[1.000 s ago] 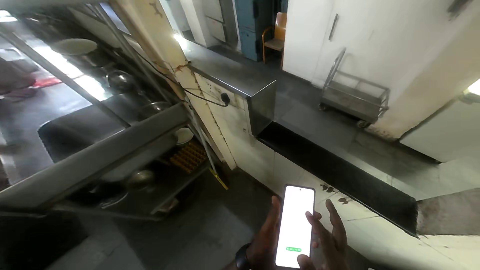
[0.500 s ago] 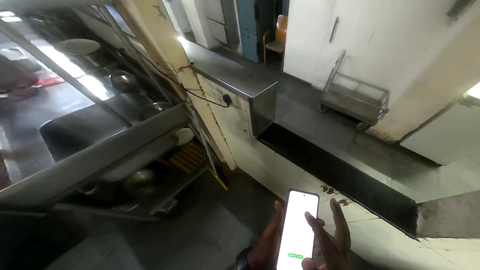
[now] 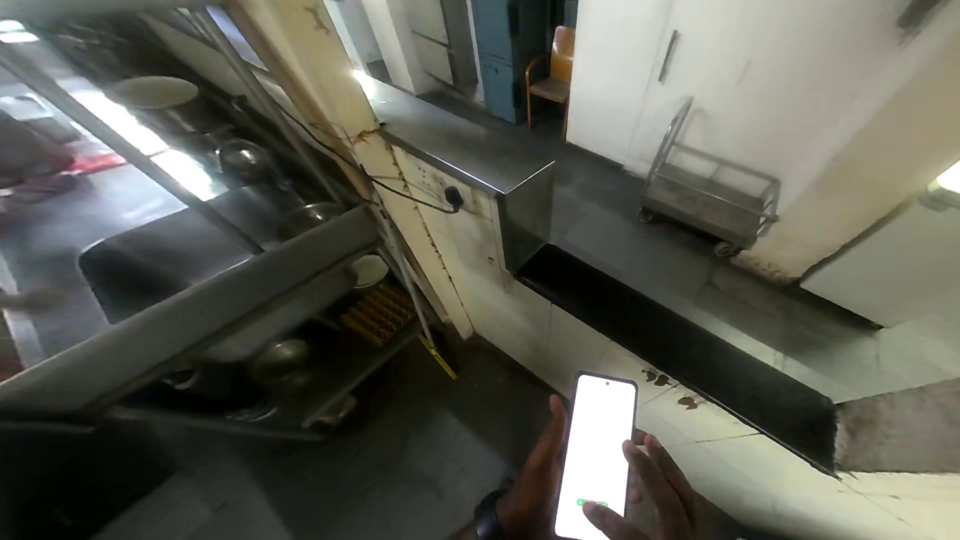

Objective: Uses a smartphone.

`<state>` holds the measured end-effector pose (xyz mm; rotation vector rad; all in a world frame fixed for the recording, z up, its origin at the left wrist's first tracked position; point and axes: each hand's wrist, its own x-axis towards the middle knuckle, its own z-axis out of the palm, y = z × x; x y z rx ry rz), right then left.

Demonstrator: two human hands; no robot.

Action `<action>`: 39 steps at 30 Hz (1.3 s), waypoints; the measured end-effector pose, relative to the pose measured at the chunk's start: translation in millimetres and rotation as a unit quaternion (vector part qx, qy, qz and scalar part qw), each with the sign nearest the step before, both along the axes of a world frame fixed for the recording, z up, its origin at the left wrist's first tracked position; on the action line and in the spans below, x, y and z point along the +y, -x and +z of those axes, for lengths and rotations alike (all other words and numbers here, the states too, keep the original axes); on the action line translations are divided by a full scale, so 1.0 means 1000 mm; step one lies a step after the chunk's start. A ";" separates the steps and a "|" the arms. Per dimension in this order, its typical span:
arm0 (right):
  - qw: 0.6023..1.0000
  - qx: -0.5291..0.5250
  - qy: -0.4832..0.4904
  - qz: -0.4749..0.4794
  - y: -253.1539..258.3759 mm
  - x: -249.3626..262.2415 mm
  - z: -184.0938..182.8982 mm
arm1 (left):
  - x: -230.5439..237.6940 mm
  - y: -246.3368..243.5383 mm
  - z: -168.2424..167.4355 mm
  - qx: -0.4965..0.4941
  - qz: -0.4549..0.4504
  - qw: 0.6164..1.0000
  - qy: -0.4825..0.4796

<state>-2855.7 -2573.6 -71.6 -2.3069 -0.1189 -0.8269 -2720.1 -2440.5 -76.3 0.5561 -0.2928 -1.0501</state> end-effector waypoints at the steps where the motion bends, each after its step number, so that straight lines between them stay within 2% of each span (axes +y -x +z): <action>1: 1.000 0.000 0.004 0.006 0.000 0.000 0.000 | 0.000 0.000 -0.001 0.001 -0.001 1.000 0.002; 7: 0.999 0.020 0.029 0.004 0.000 0.000 -0.002 | -0.001 0.000 0.001 0.021 0.009 1.000 -0.006; 12: 1.000 -0.009 -0.001 -0.004 0.001 0.000 0.001 | -0.002 -0.003 0.000 0.022 -0.021 0.999 0.040; 17: 1.000 -0.012 -0.019 -0.007 0.001 0.001 0.001 | -0.002 -0.003 0.000 0.007 -0.022 0.999 0.044; 23: 0.999 -0.024 -0.029 -0.013 0.000 0.000 -0.001 | -0.003 -0.004 -0.003 0.033 -0.039 0.997 0.062; 31: 0.999 -0.021 -0.036 -0.013 -0.002 0.000 -0.004 | -0.003 -0.003 -0.002 0.019 -0.020 0.999 0.033; 39: 0.999 -0.018 -0.032 -0.010 -0.004 0.003 -0.006 | -0.002 -0.006 -0.001 0.028 -0.026 0.998 0.050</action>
